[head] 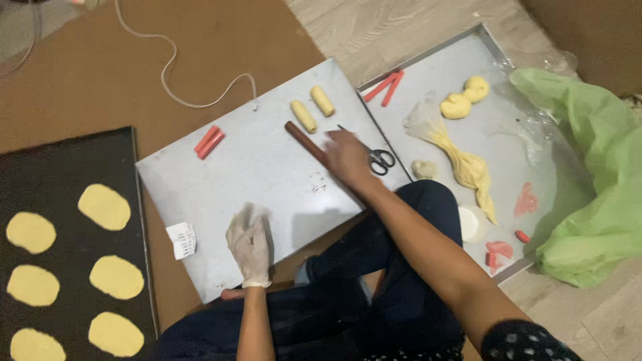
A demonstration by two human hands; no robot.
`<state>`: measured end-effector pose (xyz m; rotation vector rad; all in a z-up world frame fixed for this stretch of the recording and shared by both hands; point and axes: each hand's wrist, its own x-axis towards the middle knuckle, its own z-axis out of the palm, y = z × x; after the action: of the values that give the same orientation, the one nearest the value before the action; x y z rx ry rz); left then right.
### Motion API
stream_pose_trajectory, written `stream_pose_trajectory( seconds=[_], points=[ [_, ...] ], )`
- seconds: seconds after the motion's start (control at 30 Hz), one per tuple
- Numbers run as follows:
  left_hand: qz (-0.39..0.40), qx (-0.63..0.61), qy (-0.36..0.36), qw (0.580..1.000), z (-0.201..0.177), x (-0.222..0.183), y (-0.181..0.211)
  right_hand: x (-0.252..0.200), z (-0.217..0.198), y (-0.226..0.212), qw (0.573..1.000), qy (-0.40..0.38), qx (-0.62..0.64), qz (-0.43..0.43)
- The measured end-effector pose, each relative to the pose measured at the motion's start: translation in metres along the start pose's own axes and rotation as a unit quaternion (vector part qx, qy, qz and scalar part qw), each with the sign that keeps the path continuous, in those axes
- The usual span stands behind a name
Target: The person rolls out pieces of dough using a small rolling pin, places a pink filling inside, and rolls the dough into cylinders before using shears to cut the ends.
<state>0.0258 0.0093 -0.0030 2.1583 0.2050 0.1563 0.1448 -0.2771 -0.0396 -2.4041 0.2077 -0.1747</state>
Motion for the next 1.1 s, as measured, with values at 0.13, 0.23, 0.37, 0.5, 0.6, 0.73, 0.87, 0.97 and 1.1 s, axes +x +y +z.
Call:
stream_pose_trajectory(
  seconds=[0.13,0.23,0.37,0.5,0.6,0.73,0.87,0.97,1.1],
  points=[
    [0.048,0.08,-0.04,0.995,0.017,-0.004,-0.038,0.021,-0.009,-0.048,0.987,-0.064,-0.028,-0.142],
    [0.08,0.14,-0.042,0.986,0.017,-0.007,-0.049,0.054,0.012,-0.031,0.977,-0.109,-0.145,-0.117],
    [0.057,0.135,-0.031,0.989,0.018,-0.007,-0.051,0.07,0.001,0.024,0.997,-0.055,-0.027,-0.042],
    [0.12,0.298,-0.008,0.947,0.027,-0.011,-0.063,0.067,-0.108,0.101,0.975,-0.019,0.087,0.205],
    [-0.004,0.351,-0.097,0.931,0.033,-0.011,-0.063,0.082,-0.132,0.3,0.982,0.164,-0.006,0.091],
    [-0.014,0.376,-0.104,0.921,0.037,-0.007,-0.068,0.053,-0.206,0.299,0.992,0.046,-0.069,0.099],
    [-0.019,0.385,-0.109,0.916,0.036,-0.007,-0.065,0.061,-0.209,0.289,0.95,-0.117,-0.289,-0.024],
    [-0.018,0.379,-0.108,0.919,0.035,-0.009,-0.065,0.077,-0.188,0.311,0.908,-0.137,-0.386,-0.09],
    [0.003,0.371,-0.093,0.924,0.034,-0.011,-0.067,0.098,-0.177,0.309,0.845,-0.169,-0.484,-0.151]
  ],
)
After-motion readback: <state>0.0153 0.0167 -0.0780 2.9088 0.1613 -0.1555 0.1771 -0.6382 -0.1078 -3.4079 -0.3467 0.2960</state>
